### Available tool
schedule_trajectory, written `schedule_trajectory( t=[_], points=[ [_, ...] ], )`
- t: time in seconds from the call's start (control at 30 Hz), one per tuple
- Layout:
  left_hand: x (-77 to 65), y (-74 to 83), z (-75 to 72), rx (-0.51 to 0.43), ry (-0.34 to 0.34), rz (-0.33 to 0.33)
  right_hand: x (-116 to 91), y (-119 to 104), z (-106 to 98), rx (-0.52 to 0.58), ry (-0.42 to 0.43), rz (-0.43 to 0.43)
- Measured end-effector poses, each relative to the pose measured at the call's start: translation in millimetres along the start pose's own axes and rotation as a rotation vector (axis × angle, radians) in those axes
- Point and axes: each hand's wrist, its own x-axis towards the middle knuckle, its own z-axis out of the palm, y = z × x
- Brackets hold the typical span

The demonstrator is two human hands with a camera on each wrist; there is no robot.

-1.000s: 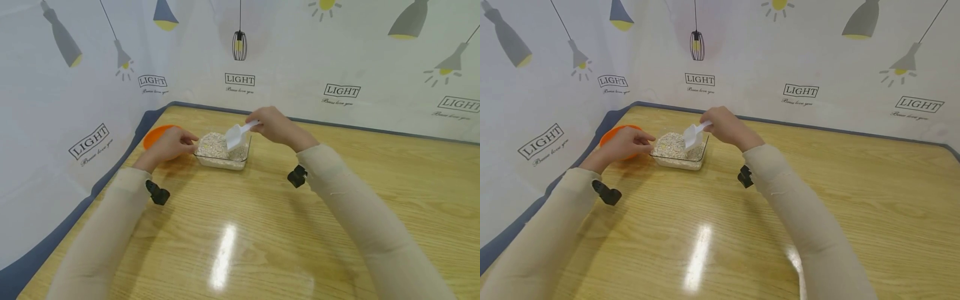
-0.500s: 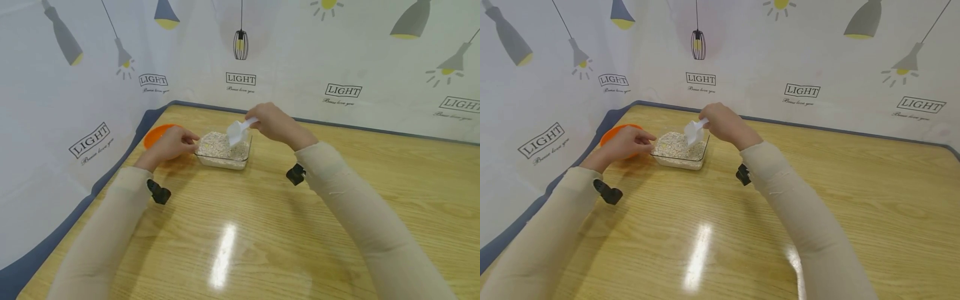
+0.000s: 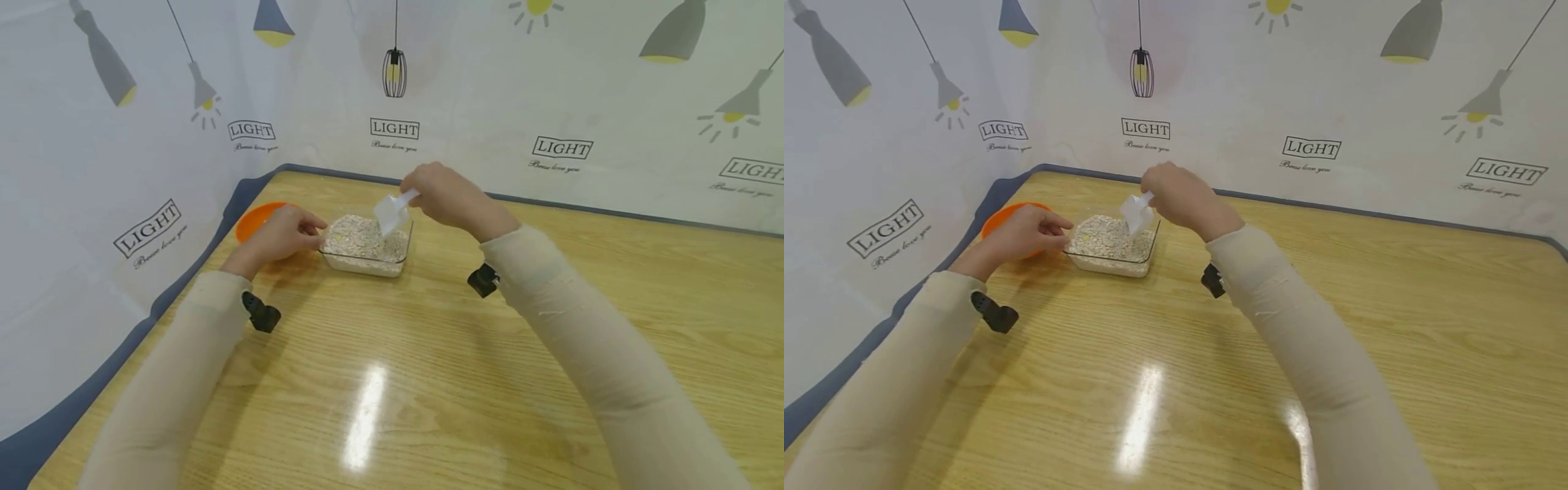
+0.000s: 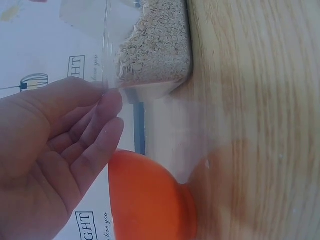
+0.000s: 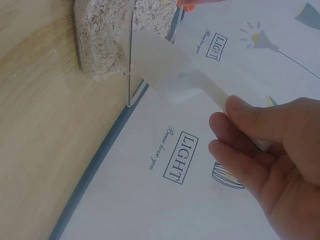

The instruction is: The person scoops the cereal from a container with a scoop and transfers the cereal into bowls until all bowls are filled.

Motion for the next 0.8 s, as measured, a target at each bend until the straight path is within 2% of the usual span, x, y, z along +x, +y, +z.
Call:
schedule_trajectory(
  t=[0.23,0.47,0.8],
  points=[
    [1.1,-0.4,-0.3,-0.01,-0.002,-0.012,4.9,1.7,11.4,0.01,0.001,-0.028],
    [1.0,0.3,0.3,-0.023,0.001,-0.019,10.0,2.0,17.3,0.038,-0.047,0.013],
    [-0.6,2.5,0.7,-0.015,0.024,-0.003,11.0,10.4,23.1,0.029,-0.094,0.02]
  ],
)
